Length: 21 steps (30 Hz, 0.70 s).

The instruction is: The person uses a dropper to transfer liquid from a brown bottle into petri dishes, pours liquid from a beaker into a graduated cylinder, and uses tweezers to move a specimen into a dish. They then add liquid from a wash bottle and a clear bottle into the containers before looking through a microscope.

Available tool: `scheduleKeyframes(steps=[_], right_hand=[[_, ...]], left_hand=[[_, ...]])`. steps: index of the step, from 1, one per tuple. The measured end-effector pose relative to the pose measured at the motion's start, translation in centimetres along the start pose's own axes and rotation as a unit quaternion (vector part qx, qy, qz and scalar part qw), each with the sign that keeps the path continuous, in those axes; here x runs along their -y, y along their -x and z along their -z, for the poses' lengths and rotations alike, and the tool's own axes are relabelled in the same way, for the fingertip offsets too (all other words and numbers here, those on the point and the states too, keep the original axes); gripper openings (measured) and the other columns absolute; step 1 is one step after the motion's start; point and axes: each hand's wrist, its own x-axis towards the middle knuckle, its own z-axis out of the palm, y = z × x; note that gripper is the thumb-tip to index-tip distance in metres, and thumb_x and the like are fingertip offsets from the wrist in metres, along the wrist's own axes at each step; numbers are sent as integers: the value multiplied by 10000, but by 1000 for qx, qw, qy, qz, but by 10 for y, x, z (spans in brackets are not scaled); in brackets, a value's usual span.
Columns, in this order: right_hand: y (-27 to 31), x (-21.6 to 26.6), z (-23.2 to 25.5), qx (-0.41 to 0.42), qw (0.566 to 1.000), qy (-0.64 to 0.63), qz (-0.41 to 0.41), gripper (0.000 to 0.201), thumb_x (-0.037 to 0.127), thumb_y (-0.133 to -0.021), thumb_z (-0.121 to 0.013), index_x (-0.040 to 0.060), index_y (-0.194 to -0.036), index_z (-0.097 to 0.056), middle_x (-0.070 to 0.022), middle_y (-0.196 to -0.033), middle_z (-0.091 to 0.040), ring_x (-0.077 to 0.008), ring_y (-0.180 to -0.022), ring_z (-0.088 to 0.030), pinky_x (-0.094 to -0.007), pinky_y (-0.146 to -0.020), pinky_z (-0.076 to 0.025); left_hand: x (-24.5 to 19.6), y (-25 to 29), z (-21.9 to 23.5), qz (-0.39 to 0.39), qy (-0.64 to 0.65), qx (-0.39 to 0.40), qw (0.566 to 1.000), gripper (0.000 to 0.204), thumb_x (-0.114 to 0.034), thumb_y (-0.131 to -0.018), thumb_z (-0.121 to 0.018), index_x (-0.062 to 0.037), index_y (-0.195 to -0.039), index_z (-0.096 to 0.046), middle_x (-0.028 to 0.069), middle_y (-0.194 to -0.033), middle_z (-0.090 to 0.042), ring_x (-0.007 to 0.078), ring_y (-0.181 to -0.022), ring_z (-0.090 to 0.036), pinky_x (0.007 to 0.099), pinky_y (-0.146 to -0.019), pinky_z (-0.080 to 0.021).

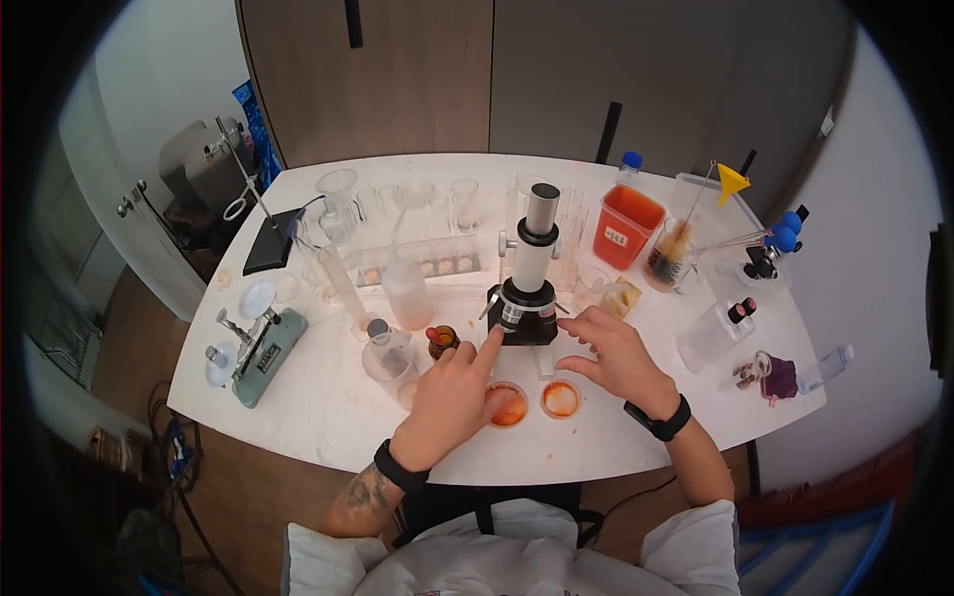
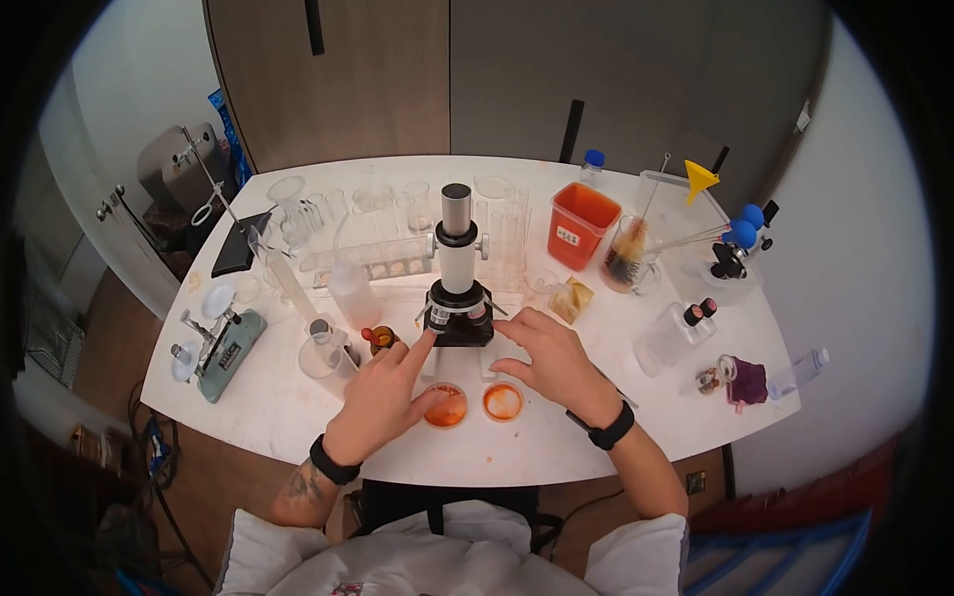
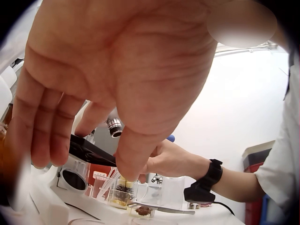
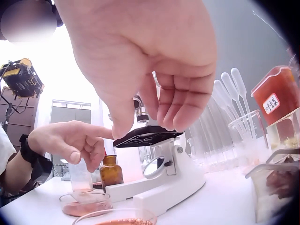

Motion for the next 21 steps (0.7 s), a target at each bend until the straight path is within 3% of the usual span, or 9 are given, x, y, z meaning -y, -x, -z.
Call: scheduleKeyframes(steps=[4,21], right_hand=[[6,0,-5,-6,999,33,32,588,246,-804,-881,46,-1320,-684,-93,-1069,-634,-287,-956,-659,-394,-784,-565],[2,0,-5,-10,997,71,25,643,258,-806,-878,51,-1370,-649,-97,-1023,-613,-290,-957,-649,-390,-758,-555]], left_hand=[[0,-3,-2,12,-1,16,1000,778,-313,-879,-833,-25,-1515,-490,192,-1048,-646,386,-933,-692,467,-761,-566],[6,-9,-7,26,22,-1,999,842,-311,-841,-872,1,-1521,-484,211,-941,-666,388,-818,-700,467,-713,-565]])
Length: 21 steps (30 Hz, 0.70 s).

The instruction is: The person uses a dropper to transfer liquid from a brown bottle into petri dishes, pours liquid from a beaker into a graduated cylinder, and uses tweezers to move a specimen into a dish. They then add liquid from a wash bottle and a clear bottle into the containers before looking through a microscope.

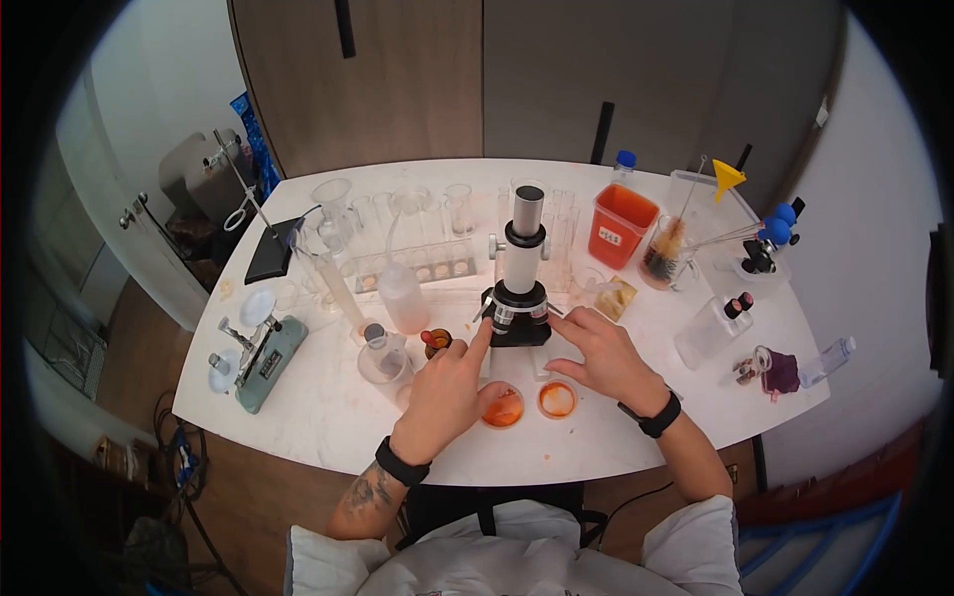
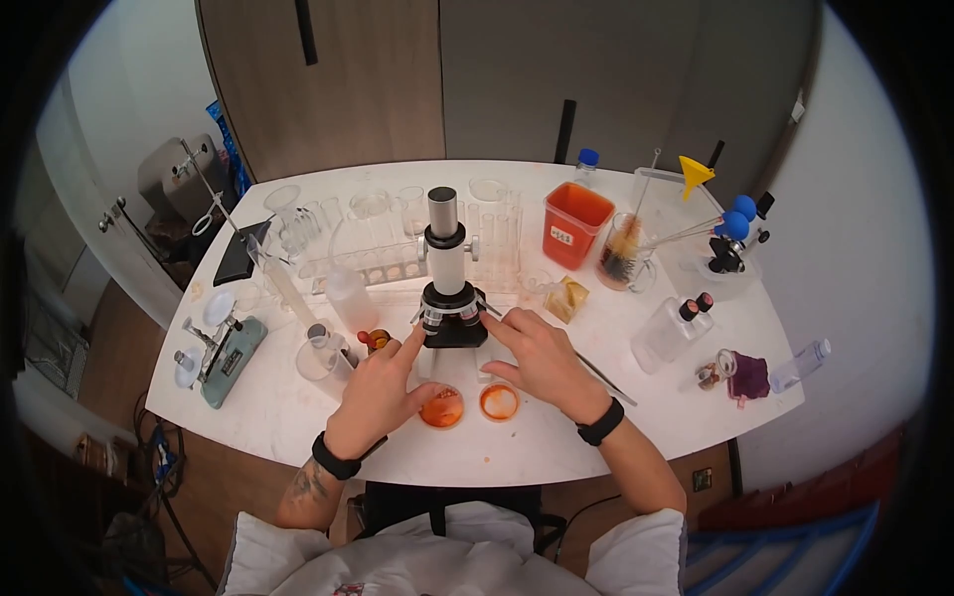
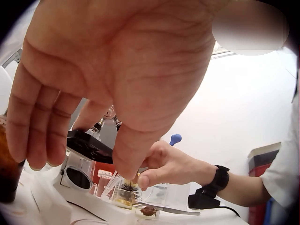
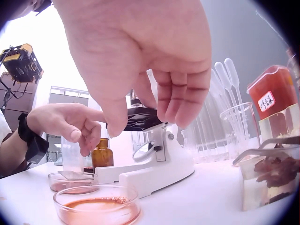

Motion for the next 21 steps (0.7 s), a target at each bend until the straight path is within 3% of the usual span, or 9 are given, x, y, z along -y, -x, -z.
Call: scheduleKeyframes(steps=[2,7,11,17,21], right_hand=[[-4,2,8,-15,1000,-8,-10,622,263,-817,-877,35,-1351,-657,-102,-1019,-623,-292,-941,-651,-384,-761,-556],[-26,-1,31,-24,990,-89,-104,562,293,-844,-876,-2,-1287,-694,-118,-1030,-665,-285,-953,-672,-369,-799,-561],[-45,2,33,-33,986,-154,-63,556,297,-842,-878,-18,-1265,-700,-141,-1080,-695,-297,-1018,-684,-369,-852,-565],[-57,0,28,-10,988,-153,-22,539,265,-835,-867,-9,-1269,-702,-182,-1169,-728,-358,-1107,-680,-420,-958,-542],[-63,1,30,7,988,-153,-12,531,261,-832,-860,-1,-1266,-706,-198,-1202,-731,-373,-1134,-674,-435,-997,-525]], left_hand=[[-3,-1,5,22,28,2,999,815,-289,-843,-870,3,-1509,-502,197,-942,-668,375,-802,-696,460,-706,-563],[-13,-12,14,17,86,-120,989,687,-211,-875,-838,-1,-1467,-560,165,-1024,-666,362,-806,-690,449,-714,-552],[-19,-27,17,-45,74,-197,977,592,-125,-924,-776,-8,-1464,-567,172,-1157,-652,376,-937,-692,447,-794,-557],[-16,-38,21,-74,123,-153,978,571,-55,-918,-754,3,-1456,-569,198,-1326,-638,409,-1145,-671,431,-942,-554],[-18,-40,21,-70,141,-148,976,592,-34,-883,-781,0,-1439,-583,202,-1350,-646,414,-1162,-670,435,-962,-552]])
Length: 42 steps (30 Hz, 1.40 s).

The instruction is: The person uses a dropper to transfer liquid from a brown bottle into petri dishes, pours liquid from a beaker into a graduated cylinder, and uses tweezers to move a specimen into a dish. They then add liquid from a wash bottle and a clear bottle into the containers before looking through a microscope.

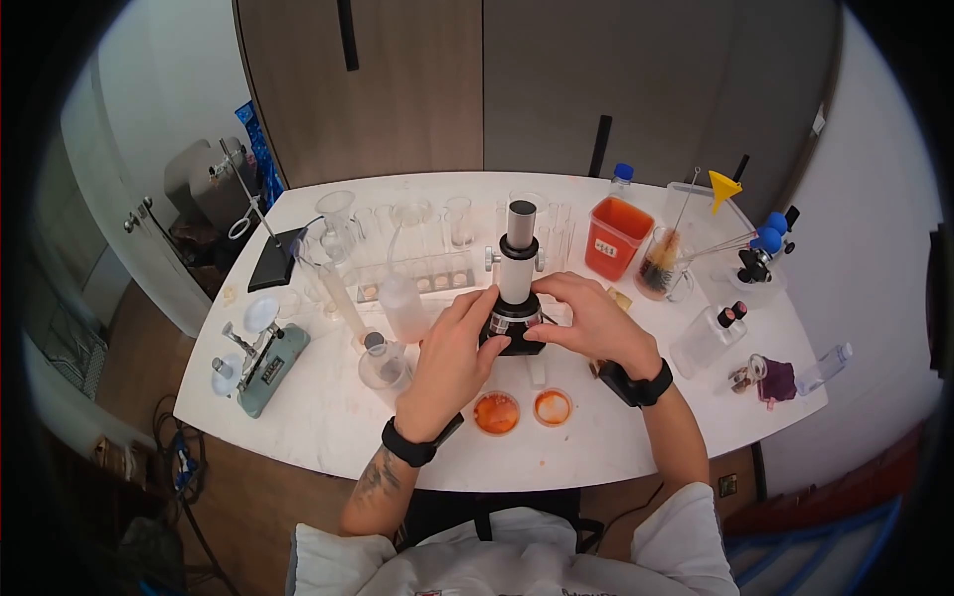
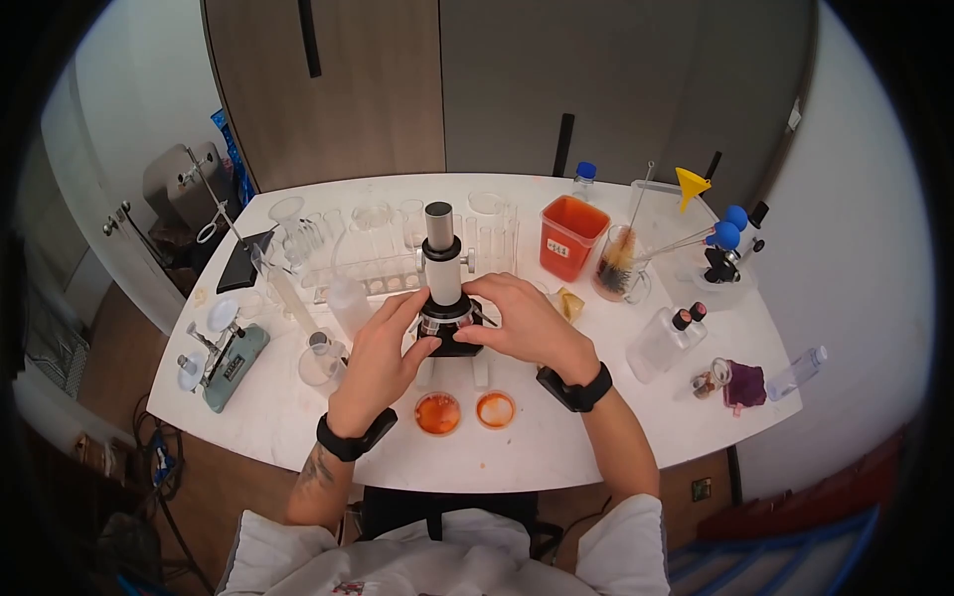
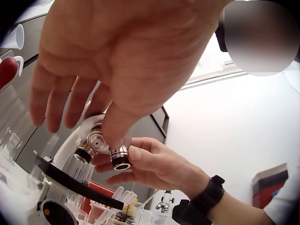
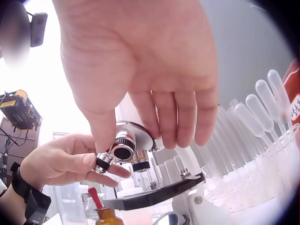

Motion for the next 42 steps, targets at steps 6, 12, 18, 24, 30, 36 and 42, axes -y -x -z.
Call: scheduleKeyframes(steps=[6,12,18,24,30,36,42], right_hand=[[-8,-3,2,24,1000,5,5,542,284,-813,-872,0,-1244,-710,-208,-1166,-739,-382,-1103,-683,-440,-983,-531],[-9,6,6,41,999,7,-1,581,315,-791,-892,-5,-1239,-706,-206,-1128,-740,-383,-1071,-686,-443,-960,-537],[-7,1,8,56,998,5,7,601,238,-797,-887,-3,-1304,-674,-206,-1199,-721,-382,-1130,-666,-441,-994,-529],[-5,-3,9,69,998,10,-1,607,140,-819,-857,-7,-1366,-636,-205,-1240,-709,-378,-1172,-650,-441,-1039,-513],[-4,-3,9,79,997,14,2,610,136,-831,-852,-10,-1379,-625,-215,-1269,-700,-389,-1170,-654,-443,-1032,-516],[-3,-1,10,71,997,11,5,592,127,-834,-842,-6,-1366,-620,-214,-1230,-708,-398,-1160,-653,-450,-1031,-513],[-3,1,9,75,997,17,4,636,166,-801,-870,-7,-1359,-619,-220,-1229,-707,-396,-1158,-656,-450,-1021,-519]], left_hand=[[1,-2,-2,8,11,-20,1000,565,2,-844,-800,-15,-1382,-629,199,-1252,-707,406,-1123,-685,440,-949,-555],[10,-6,-12,-21,-39,-62,997,491,78,-800,-758,-11,-1272,-657,165,-1150,-719,375,-1068,-672,451,-897,-550],[12,-11,-24,-21,-78,-84,993,473,108,-776,-737,-38,-1221,-668,128,-1141,-698,359,-1058,-644,450,-873,-543],[8,-7,-17,-12,-88,-51,995,566,42,-755,-819,-51,-1288,-652,139,-1247,-675,373,-1140,-632,451,-935,-532],[-3,-1,-1,-6,-64,-10,998,689,-134,-772,-902,-40,-1398,-632,161,-1278,-674,374,-1179,-634,445,-1003,-523],[-1,-5,-2,0,-41,-11,999,637,-123,-791,-886,-34,-1378,-654,164,-1249,-690,372,-1140,-655,435,-979,-532],[1,-4,-2,3,-22,-13,1000,614,-83,-808,-860,-50,-1385,-655,169,-1218,-702,379,-1118,-661,435,-967,-532]])
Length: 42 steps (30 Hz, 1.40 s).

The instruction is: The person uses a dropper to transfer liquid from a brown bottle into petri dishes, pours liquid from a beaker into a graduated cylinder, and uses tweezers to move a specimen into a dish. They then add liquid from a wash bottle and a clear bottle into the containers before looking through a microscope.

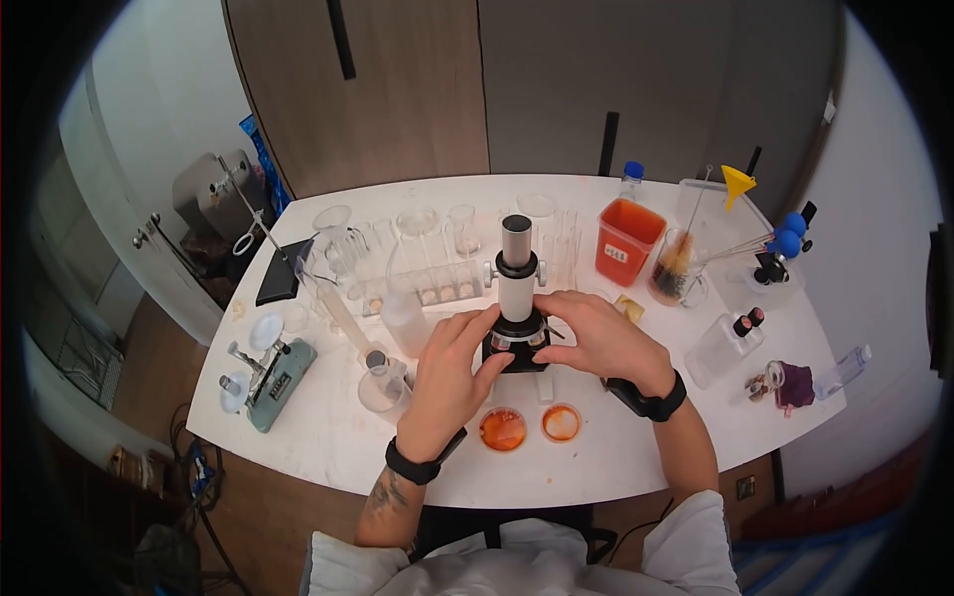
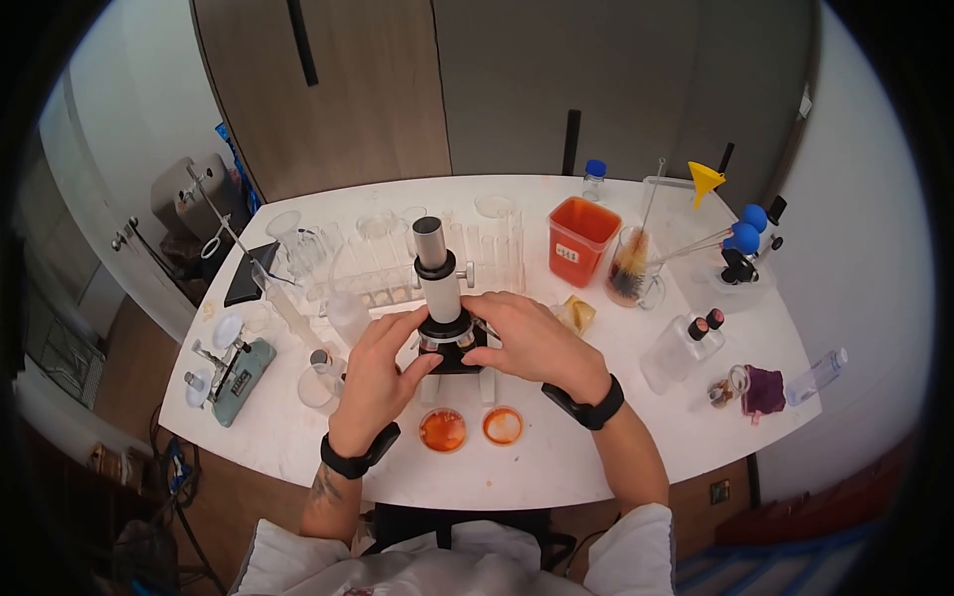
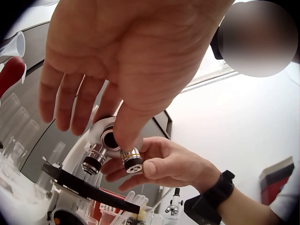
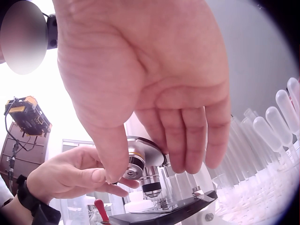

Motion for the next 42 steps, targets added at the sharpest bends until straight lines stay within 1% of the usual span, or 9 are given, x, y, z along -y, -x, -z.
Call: scheduleKeyframes(steps=[17,24,27,28,30,33,36,40,42], right_hand=[[-1,9,-5,-7,1000,-28,-5,650,135,-782,-891,-45,-1338,-606,-244,-1154,-728,-400,-1072,-705,-440,-967,-555],[10,3,16,-1,998,-47,-47,675,246,-853,-858,-39,-1408,-600,-223,-1177,-740,-346,-1085,-724,-408,-942,-562],[15,0,23,-51,996,-38,-70,404,224,-901,-816,-36,-1194,-718,-180,-993,-765,-269,-872,-742,-340,-781,-581],[15,-1,24,-66,994,-39,-78,309,206,-907,-808,-38,-1086,-748,-164,-899,-764,-244,-778,-735,-323,-709,-571],[14,7,28,-77,990,-13,-117,234,196,-910,-807,-26,-939,-736,-139,-761,-721,-231,-651,-678,-326,-617,-518],[14,16,23,-107,988,42,-103,270,204,-915,-809,-7,-788,-699,-121,-620,-644,-231,-526,-588,-344,-531,-440],[14,20,19,-107,987,89,-86,317,222,-924,-808,4,-735,-678,-124,-581,-606,-245,-495,-548,-353,-511,-412],[16,24,12,-93,988,106,-60,355,230,-942,-794,-3,-710,-662,-132,-573,-580,-241,-499,-548,-359,-512,-407],[21,26,10,-80,991,43,-103,320,206,-947,-782,-8,-736,-673,-121,-580,-593,-226,-501,-558,-350,-519,-420]], left_hand=[[2,0,1,-2,-25,24,999,634,-136,-861,-815,-4,-1442,-598,198,-1101,-720,385,-1029,-662,447,-897,-534],[2,5,3,-11,-15,11,1000,731,-140,-904,-806,-41,-1558,-496,225,-1237,-712,381,-1104,-684,433,-877,-548],[-5,13,5,4,16,-28,999,796,-52,-928,-769,-67,-1627,-389,211,-1283,-705,333,-1108,-706,361,-746,-574],[-7,14,6,4,13,-52,999,653,-12,-929,-752,-41,-1528,-495,196,-1231,-714,298,-1043,-728,329,-668,-559],[-3,19,3,-4,32,-106,994,337,-37,-939,-735,-8,-1252,-612,186,-999,-703,354,-861,-704,407,-721,-550],[-2,23,10,1,13,-102,995,139,-66,-947,-746,-39,-1004,-622,140,-833,-693,334,-700,-690,398,-609,-528],[-6,25,17,6,-6,-90,996,149,-68,-942,-774,-18,-889,-643,123,-698,-653,256,-582,-649,334,-554,-497],[-9,28,23,-8,-47,-48,998,156,-99,-953,-767,-25,-884,-649,120,-702,-652,289,-592,-645,346,-555,-493],[-11,23,23,-38,-25,-61,997,131,-95,-962,-752,-29,-887,-668,121,-711,-657,300,-602,-647,350,-562,-501]])
